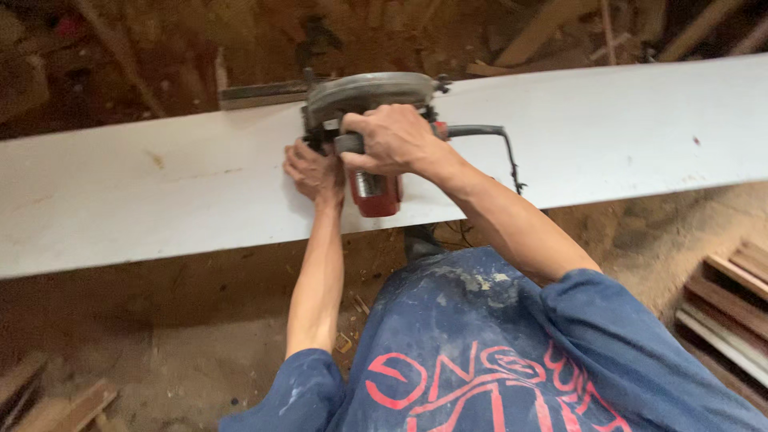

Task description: The person marks a white board with a metal ruler and pencil, then uses a circular saw to cut along the marked lines. The person adjusts the saw and makes multiple cuts to shape the board.

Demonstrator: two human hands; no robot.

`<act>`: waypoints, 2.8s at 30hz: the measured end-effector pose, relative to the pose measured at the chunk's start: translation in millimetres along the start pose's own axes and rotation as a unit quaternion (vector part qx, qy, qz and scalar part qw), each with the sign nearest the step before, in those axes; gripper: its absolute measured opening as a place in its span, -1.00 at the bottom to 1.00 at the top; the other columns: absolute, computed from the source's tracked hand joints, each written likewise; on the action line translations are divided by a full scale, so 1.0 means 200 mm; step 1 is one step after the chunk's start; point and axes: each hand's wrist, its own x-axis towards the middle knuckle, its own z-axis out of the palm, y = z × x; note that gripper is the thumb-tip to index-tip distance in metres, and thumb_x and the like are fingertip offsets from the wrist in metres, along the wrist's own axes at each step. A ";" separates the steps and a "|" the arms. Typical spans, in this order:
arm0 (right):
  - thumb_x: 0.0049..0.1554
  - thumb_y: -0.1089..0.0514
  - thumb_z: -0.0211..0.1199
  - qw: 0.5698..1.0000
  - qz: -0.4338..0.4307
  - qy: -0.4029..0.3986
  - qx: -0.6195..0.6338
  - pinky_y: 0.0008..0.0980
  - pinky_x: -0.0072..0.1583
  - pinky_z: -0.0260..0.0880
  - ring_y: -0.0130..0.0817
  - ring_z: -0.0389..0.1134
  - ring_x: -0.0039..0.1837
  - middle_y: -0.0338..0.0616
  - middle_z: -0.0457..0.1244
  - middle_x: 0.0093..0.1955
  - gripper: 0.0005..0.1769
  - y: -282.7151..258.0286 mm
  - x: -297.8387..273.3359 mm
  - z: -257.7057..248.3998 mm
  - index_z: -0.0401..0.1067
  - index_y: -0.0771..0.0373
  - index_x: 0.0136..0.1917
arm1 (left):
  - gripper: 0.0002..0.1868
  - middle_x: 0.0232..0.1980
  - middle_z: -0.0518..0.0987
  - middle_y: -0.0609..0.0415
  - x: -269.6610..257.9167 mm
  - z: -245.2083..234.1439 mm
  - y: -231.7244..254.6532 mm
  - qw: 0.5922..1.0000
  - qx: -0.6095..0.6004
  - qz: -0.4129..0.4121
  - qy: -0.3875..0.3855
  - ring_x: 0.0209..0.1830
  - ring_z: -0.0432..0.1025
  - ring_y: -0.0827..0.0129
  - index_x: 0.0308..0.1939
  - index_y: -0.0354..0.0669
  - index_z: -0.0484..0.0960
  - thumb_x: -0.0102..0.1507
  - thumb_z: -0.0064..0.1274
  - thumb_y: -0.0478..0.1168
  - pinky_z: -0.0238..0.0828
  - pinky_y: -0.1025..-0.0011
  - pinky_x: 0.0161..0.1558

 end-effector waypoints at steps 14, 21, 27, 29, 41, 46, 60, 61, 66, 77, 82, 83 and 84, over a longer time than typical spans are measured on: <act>0.01 -0.27 0.36 0.999 0.029 -0.009 -0.035 0.01 -0.03 0.47 0.10 0.46 -0.10 0.14 0.42 -0.12 -0.48 -0.04 -0.01 -0.03 0.57 0.08 0.10 | -0.38 0.38 0.30 -0.22 -0.02 -0.07 0.07 0.999 -0.012 -0.042 -0.028 0.37 0.18 -0.21 0.22 -0.16 0.36 0.24 0.09 0.11 0.38 -0.19 0.12; 0.07 -0.25 0.35 0.999 0.031 -0.018 -0.036 -0.03 0.02 0.48 0.07 0.48 -0.10 0.12 0.43 -0.09 -0.48 -0.06 -0.02 -0.01 0.58 0.11 0.14 | -0.33 0.29 0.32 -0.17 0.02 -0.12 0.06 0.996 -0.041 -0.049 -0.054 0.29 0.22 -0.14 0.19 -0.19 0.34 0.18 0.12 0.14 0.42 -0.07 0.08; 0.07 -0.25 0.34 0.998 0.034 -0.019 -0.050 -0.03 0.01 0.47 0.04 0.48 -0.09 0.08 0.44 -0.12 -0.51 -0.09 0.01 0.00 0.59 0.08 0.13 | -0.32 0.43 0.21 -0.19 0.04 -0.10 0.01 0.995 -0.041 -0.068 -0.064 0.43 0.09 -0.17 0.25 -0.14 0.33 0.18 0.08 0.15 0.22 -0.27 0.17; 0.06 -0.24 0.33 0.999 0.018 -0.018 -0.043 -0.02 -0.02 0.47 0.03 0.47 -0.11 0.05 0.44 -0.14 -0.51 -0.10 0.04 0.00 0.58 0.09 0.13 | -0.29 0.51 0.12 -0.22 0.07 -0.09 0.00 0.996 -0.032 -0.066 -0.054 0.51 -0.02 -0.22 0.28 -0.12 0.32 0.17 0.08 0.16 0.09 -0.38 0.21; 0.06 -0.28 0.32 0.999 -0.021 0.031 -0.031 -0.01 -0.17 0.45 0.07 0.44 -0.21 0.07 0.38 -0.27 -0.52 -0.21 0.19 0.16 0.57 0.12 0.02 | -0.14 0.64 -0.09 -0.20 0.23 -0.15 -0.27 0.989 0.006 -0.055 -0.138 0.64 -0.29 -0.24 0.48 -0.07 0.20 0.25 -0.03 0.31 -0.24 -0.47 0.39; 0.02 -0.29 0.30 0.999 -0.011 0.022 -0.036 0.01 -0.23 0.43 0.07 0.44 -0.25 0.04 0.38 -0.28 -0.53 -0.34 0.29 0.17 0.52 0.15 -0.12 | -0.16 0.65 -0.09 -0.22 0.30 -0.21 -0.38 0.989 0.024 -0.035 -0.140 0.65 -0.28 -0.23 0.47 -0.12 0.21 0.29 -0.01 0.30 -0.24 -0.46 0.42; 0.05 -0.32 0.29 1.000 -0.008 0.001 -0.028 -0.01 -0.26 0.43 0.08 0.43 -0.28 0.08 0.37 -0.28 -0.47 -0.49 0.45 0.27 0.51 0.19 -0.09 | -0.19 0.65 -0.06 -0.22 0.43 -0.29 -0.59 0.991 0.021 -0.042 -0.127 0.64 -0.24 -0.23 0.46 -0.11 0.24 0.27 0.04 0.23 -0.11 -0.47 0.37; 0.05 -0.32 0.28 0.999 -0.007 -0.002 -0.031 -0.01 -0.25 0.43 0.09 0.43 -0.27 0.07 0.38 -0.27 -0.48 -0.50 0.46 0.27 0.51 0.18 -0.08 | -0.18 0.64 -0.06 -0.23 0.43 -0.28 -0.60 0.993 0.017 -0.032 -0.114 0.63 -0.23 -0.24 0.46 -0.12 0.24 0.27 0.02 0.25 -0.11 -0.45 0.38; 0.04 -0.32 0.29 0.999 -0.002 -0.017 -0.037 0.01 -0.25 0.44 0.09 0.44 -0.26 0.08 0.39 -0.23 -0.48 -0.54 0.50 0.28 0.55 0.12 0.00 | -0.18 0.63 -0.07 -0.25 0.46 -0.28 -0.66 0.992 0.014 -0.048 -0.114 0.63 -0.25 -0.26 0.45 -0.12 0.25 0.29 -0.02 0.30 -0.14 -0.45 0.37; 0.08 -0.25 0.34 0.999 -0.018 0.012 -0.039 -0.07 -0.23 0.44 0.01 0.44 -0.26 0.02 0.40 -0.23 -0.56 -0.73 0.63 0.33 0.57 0.13 -0.01 | -0.15 0.63 -0.06 -0.25 0.56 -0.44 -0.75 0.990 0.008 -0.064 -0.124 0.63 -0.25 -0.27 0.43 -0.07 0.22 0.22 0.04 0.31 -0.12 -0.50 0.31; 0.07 -0.23 0.34 0.999 -0.003 -0.016 -0.041 -0.09 -0.26 0.43 -0.04 0.44 -0.29 0.01 0.40 -0.24 -0.57 -0.77 0.68 0.37 0.58 0.13 0.00 | -0.18 0.64 -0.08 -0.25 0.61 -0.48 -0.81 0.990 0.000 -0.062 -0.128 0.63 -0.27 -0.31 0.44 -0.06 0.21 0.26 0.03 0.28 -0.16 -0.54 0.32; 0.07 -0.23 0.34 0.999 -0.003 -0.012 -0.040 -0.08 -0.25 0.43 -0.04 0.44 -0.29 0.01 0.40 -0.23 -0.57 -0.78 0.69 0.37 0.58 0.13 0.00 | -0.18 0.64 -0.08 -0.25 0.62 -0.49 -0.82 0.990 0.003 -0.062 -0.129 0.63 -0.27 -0.31 0.44 -0.06 0.20 0.25 0.03 0.27 -0.16 -0.54 0.32; 0.07 -0.23 0.34 0.999 -0.003 -0.009 -0.038 -0.08 -0.25 0.43 -0.03 0.44 -0.28 0.01 0.40 -0.22 -0.57 -0.79 0.70 0.37 0.58 0.12 0.00 | -0.18 0.64 -0.08 -0.25 0.63 -0.50 -0.83 0.990 0.002 -0.061 -0.131 0.63 -0.26 -0.31 0.44 -0.06 0.21 0.24 0.04 0.27 -0.15 -0.53 0.32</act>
